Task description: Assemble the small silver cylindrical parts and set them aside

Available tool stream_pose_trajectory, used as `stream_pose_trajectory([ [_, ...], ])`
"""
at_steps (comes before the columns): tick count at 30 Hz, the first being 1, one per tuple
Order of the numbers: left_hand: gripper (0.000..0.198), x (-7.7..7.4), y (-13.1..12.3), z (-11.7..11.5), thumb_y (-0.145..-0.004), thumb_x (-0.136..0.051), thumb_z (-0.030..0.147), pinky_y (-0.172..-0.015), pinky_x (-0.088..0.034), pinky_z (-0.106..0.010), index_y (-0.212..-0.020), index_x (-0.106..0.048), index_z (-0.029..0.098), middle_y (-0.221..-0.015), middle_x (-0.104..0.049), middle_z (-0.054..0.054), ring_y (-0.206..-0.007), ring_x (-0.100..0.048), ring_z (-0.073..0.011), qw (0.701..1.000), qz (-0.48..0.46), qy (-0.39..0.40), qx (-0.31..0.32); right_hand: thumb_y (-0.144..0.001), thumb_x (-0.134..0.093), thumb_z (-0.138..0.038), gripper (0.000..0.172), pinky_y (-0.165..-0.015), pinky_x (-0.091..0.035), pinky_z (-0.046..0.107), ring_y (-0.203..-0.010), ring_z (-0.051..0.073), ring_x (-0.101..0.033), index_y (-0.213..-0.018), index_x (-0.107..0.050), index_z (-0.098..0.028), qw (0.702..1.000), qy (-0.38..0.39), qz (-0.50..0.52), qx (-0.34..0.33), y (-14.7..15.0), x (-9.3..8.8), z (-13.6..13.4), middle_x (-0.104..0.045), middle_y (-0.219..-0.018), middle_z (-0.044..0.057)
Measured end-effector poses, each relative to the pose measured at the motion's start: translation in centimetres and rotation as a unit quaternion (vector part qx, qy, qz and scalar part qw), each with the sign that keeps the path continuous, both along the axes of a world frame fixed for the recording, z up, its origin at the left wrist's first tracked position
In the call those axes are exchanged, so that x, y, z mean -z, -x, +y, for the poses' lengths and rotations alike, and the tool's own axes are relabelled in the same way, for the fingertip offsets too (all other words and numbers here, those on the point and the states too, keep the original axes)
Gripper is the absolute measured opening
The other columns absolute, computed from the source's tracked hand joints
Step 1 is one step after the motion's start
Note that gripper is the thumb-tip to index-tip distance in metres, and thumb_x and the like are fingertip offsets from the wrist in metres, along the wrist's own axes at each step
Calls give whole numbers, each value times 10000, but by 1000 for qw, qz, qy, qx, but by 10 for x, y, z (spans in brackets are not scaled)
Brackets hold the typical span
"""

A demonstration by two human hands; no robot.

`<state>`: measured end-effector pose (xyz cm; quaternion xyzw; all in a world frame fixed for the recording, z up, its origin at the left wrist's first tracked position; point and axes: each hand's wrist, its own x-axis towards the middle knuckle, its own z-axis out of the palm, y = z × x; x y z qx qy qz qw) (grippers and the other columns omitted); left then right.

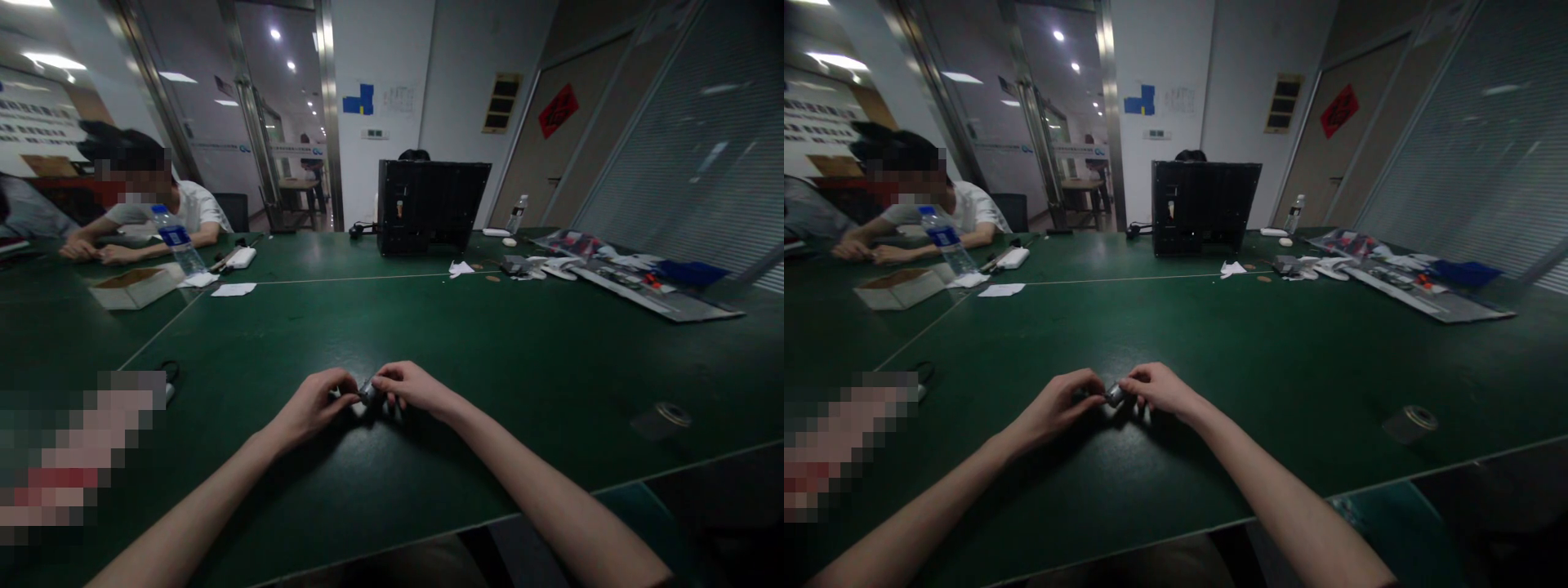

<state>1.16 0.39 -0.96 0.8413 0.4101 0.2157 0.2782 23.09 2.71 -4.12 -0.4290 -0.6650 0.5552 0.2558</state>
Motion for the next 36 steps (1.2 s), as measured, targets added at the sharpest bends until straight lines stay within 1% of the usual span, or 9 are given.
stream_pose_trajectory([
  [4,138,-2,0,-2,-863,-550,279,-732,-438,-268,-906,-604,160,-882,-624,-24,-816,-576,-162,1000,-7,-1,0,-831,-576,-432,326,-425,-347,145,-529,52,-466,-907,-630,-120,1000,16,24,2,0,-2,-1,-575,-698,9],
  [8,155,-2,0,-2,-858,-559,296,-717,-437,-265,-912,-602,158,-884,-620,-26,-803,-569,-160,1000,-6,6,2,-826,-589,-431,324,-421,-347,144,-523,52,-468,-904,-630,-119,999,22,23,4,0,-3,-1,-566,-672,3],
  [15,165,-4,0,-4,-861,-552,303,-718,-433,-265,-909,-602,154,-881,-618,-32,-804,-564,-161,1000,5,8,2,-819,-595,-441,327,-412,-350,145,-503,53,-478,-898,-624,-125,1000,7,14,8,1,0,-1,-554,-636,-9],
  [21,131,-3,-1,-4,-850,-536,255,-724,-431,-270,-892,-604,151,-860,-609,-38,-792,-554,-165,999,33,-29,7,-793,-624,-415,315,-416,-389,157,-548,77,-539,-937,-582,-138,999,-33,8,29,5,2,-2,-608,-748,27],
  [25,124,-4,-2,-4,-844,-511,222,-722,-430,-280,-872,-607,149,-835,-605,-46,-776,-546,-172,997,61,-50,0,-780,-635,-409,331,-416,-395,167,-556,89,-559,-964,-570,-142,998,-56,0,28,6,-1,-4,-630,-803,41],
  [28,128,-3,-1,-3,-841,-517,241,-714,-429,-275,-869,-607,154,-838,-604,-47,-776,-545,-175,996,74,-50,-4,-778,-637,-386,327,-456,-413,179,-587,93,-562,-1002,-586,-153,995,-93,-14,20,6,-4,-6,-639,-841,39],
  [32,137,-1,0,-3,-849,-521,272,-709,-427,-264,-875,-602,164,-854,-602,-43,-776,-545,-174,995,85,-45,0,-761,-654,-310,297,-555,-443,208,-637,94,-554,-1014,-616,-161,987,-154,-31,20,7,-9,-8,-650,-917,39],
  [36,144,-1,1,-3,-852,-524,273,-718,-429,-275,-908,-600,164,-878,-600,-49,-794,-545,-183,995,95,-33,5,-734,-677,-264,308,-639,-461,239,-693,112,-572,-1018,-615,-162,984,-178,-25,15,10,-10,-10,-655,-973,33],
])
